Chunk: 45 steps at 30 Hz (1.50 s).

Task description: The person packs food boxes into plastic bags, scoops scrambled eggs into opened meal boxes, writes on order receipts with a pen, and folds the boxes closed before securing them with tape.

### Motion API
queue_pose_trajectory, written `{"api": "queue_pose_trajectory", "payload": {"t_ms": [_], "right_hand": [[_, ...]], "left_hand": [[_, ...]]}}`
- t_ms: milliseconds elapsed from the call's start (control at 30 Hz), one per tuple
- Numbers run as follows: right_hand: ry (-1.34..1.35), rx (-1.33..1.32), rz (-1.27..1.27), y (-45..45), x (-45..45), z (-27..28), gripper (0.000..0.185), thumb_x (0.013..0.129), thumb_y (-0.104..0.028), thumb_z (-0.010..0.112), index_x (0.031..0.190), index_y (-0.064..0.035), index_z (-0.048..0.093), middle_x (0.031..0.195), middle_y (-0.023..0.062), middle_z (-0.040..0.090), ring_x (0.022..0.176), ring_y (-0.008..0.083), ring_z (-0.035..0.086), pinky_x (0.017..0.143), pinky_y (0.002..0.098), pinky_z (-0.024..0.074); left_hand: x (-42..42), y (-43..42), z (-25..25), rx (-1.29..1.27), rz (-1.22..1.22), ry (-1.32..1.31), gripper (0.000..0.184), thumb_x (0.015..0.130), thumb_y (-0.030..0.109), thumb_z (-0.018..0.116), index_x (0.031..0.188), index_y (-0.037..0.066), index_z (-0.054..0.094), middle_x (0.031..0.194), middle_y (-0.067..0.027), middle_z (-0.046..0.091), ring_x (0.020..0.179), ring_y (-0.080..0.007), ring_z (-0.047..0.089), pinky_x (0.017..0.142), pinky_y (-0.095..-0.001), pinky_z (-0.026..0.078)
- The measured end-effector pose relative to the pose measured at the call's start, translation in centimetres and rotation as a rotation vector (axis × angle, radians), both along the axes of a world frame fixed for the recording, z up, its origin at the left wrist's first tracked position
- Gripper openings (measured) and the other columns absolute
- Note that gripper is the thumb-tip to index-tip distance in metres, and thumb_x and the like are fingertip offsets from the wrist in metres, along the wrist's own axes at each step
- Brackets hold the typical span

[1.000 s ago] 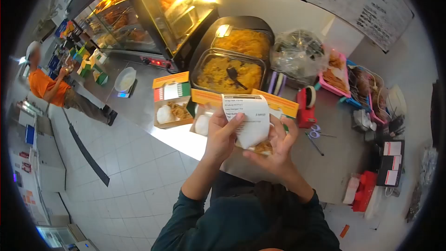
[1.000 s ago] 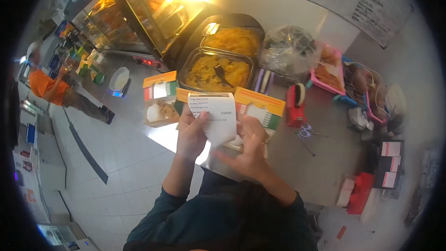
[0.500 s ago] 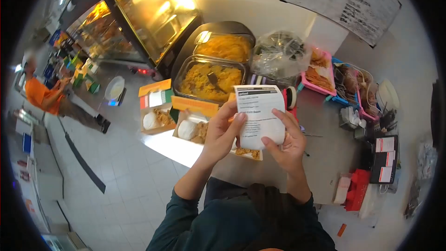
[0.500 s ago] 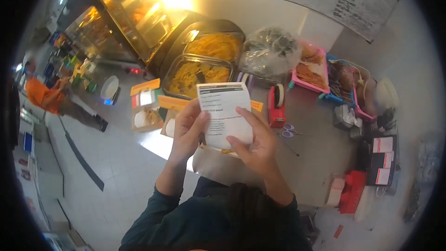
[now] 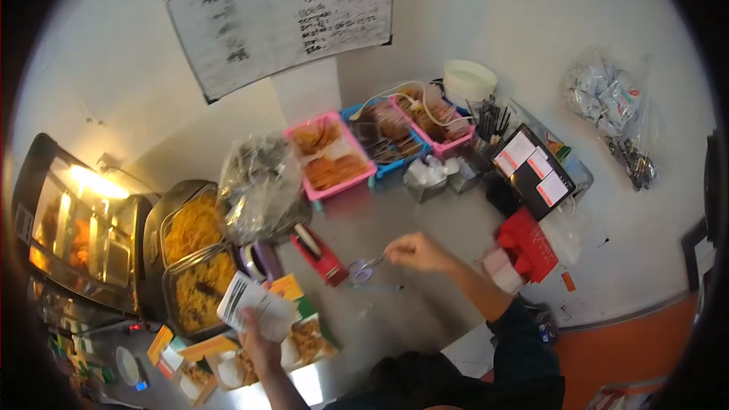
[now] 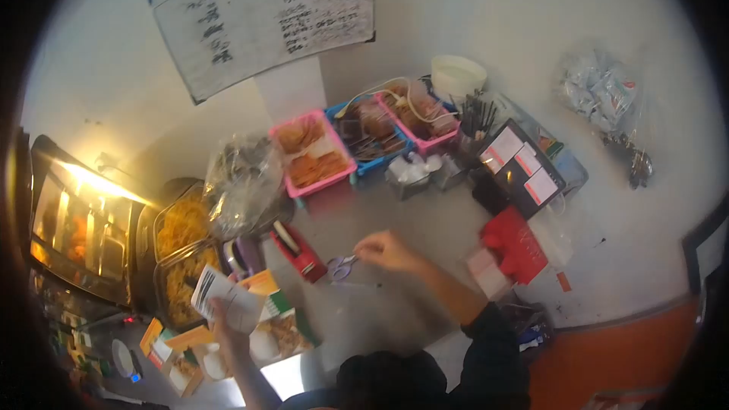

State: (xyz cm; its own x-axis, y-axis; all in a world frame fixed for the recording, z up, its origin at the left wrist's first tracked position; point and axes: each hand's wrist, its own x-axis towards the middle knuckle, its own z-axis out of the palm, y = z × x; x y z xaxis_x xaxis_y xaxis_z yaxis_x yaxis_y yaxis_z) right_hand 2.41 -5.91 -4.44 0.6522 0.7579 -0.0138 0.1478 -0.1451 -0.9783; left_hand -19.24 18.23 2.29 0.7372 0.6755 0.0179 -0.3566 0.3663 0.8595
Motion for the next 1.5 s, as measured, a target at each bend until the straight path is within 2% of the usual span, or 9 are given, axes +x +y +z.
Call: {"api": "queue_pose_trajectory", "payload": {"t_ms": [133, 167, 267, 467, 633, 833, 1000, 1233, 1500], "right_hand": [[-0.750, -0.255, -0.625, -6.7, 19.5, -4.1, 0.022, 0.068, -0.006, 0.060, 0.089, -0.0041, 0.059, 0.078, 0.0105, 0.060, 0.065, 0.0142, 0.058, 0.060, 0.0258, 0.0451], [-0.528, -0.187, -0.702, -7.6, 23.4, -4.0, 0.027, 0.064, -0.006, 0.061, 0.091, -0.0017, 0.058, 0.082, 0.0130, 0.059, 0.073, 0.0186, 0.058, 0.066, 0.0290, 0.0449], [-0.915, -0.464, -0.955, -9.8, 35.4, -8.9, 0.063, 0.056, -0.011, 0.068, 0.111, 0.0022, 0.040, 0.092, 0.0199, 0.054, 0.090, 0.0316, 0.052, 0.080, 0.0374, 0.0400], [-0.515, -0.812, -1.022, -9.0, 39.7, -6.4, 0.058, 0.057, -0.016, 0.066, 0.107, 0.0037, 0.043, 0.098, 0.0229, 0.051, 0.095, 0.0352, 0.049, 0.085, 0.0358, 0.0381], [-1.002, -0.272, -1.224, -11.5, 44.1, -9.0, 0.048, 0.062, -0.025, 0.067, 0.095, 0.0014, 0.045, 0.092, 0.0225, 0.049, 0.090, 0.0375, 0.047, 0.078, 0.0398, 0.0380], [-0.912, -0.834, -0.871, -8.9, 38.0, -6.0, 0.058, 0.056, -0.027, 0.071, 0.102, -0.0039, 0.044, 0.111, 0.0254, 0.037, 0.098, 0.0391, 0.042, 0.080, 0.0389, 0.0371], [-0.914, -0.581, -0.958, -11.4, 43.8, -11.9, 0.020, 0.067, -0.008, 0.059, 0.083, -0.0019, 0.049, 0.089, 0.0193, 0.042, 0.080, 0.0328, 0.045, 0.069, 0.0401, 0.0371], [-1.184, -0.249, -0.960, -10.7, 41.1, -5.8, 0.008, 0.076, -0.005, 0.050, 0.082, 0.0002, 0.048, 0.079, 0.0167, 0.046, 0.070, 0.0302, 0.047, 0.063, 0.0354, 0.0384], [-0.672, 0.081, -0.553, -8.3, 38.4, 2.8, 0.014, 0.074, 0.003, 0.055, 0.085, -0.0028, 0.047, 0.082, 0.0015, 0.047, 0.083, 0.0109, 0.047, 0.077, 0.0230, 0.0378]], "left_hand": [[0.4, 0.7, -2.7, 0.027, 0.144, 0.134, 0.061, 0.081, 0.045, 0.045, 0.118, -0.002, 0.034, 0.111, -0.0173, 0.048, 0.095, -0.0251, 0.051, 0.077, -0.0360, 0.045], [0.6, 1.2, -3.3, -0.006, 0.149, 0.124, 0.060, 0.081, 0.045, 0.044, 0.118, -0.001, 0.035, 0.111, -0.0150, 0.048, 0.097, -0.0238, 0.050, 0.076, -0.0350, 0.045], [0.4, 1.4, -2.9, -0.057, 0.228, 0.229, 0.057, 0.083, 0.044, 0.041, 0.120, 0.001, 0.034, 0.115, -0.0117, 0.045, 0.099, -0.0214, 0.047, 0.082, -0.0343, 0.041], [-1.2, 3.5, -4.3, -0.060, 0.418, 0.436, 0.059, 0.082, 0.047, 0.040, 0.119, 0.001, 0.035, 0.113, -0.0122, 0.045, 0.099, -0.0229, 0.046, 0.084, -0.0353, 0.040], [-2.3, 4.1, -5.8, -0.065, 0.484, 0.526, 0.061, 0.082, 0.049, 0.039, 0.119, 0.001, 0.035, 0.112, -0.0125, 0.045, 0.099, -0.0242, 0.045, 0.086, -0.0360, 0.038], [-2.8, 4.2, -8.0, 0.210, 0.496, 0.650, 0.057, 0.074, 0.041, 0.050, 0.114, 0.001, 0.039, 0.106, -0.0128, 0.047, 0.096, -0.0248, 0.046, 0.085, -0.0357, 0.038], [-4.0, 4.0, -7.5, 0.682, 0.580, 0.841, 0.053, 0.063, 0.023, 0.068, 0.106, 0.001, 0.044, 0.099, -0.0127, 0.052, 0.090, -0.0236, 0.049, 0.080, -0.0334, 0.041], [-2.6, 3.1, -5.0, 0.056, 0.393, 0.322, 0.052, 0.082, 0.039, 0.043, 0.116, 0.000, 0.037, 0.111, -0.0112, 0.048, 0.096, -0.0202, 0.049, 0.082, -0.0319, 0.040], [-1.9, 0.9, -3.7, 0.042, 0.567, 0.253, 0.056, 0.084, 0.043, 0.040, 0.119, 0.001, 0.034, 0.111, -0.0129, 0.047, 0.097, -0.0231, 0.049, 0.078, -0.0360, 0.045]]}}
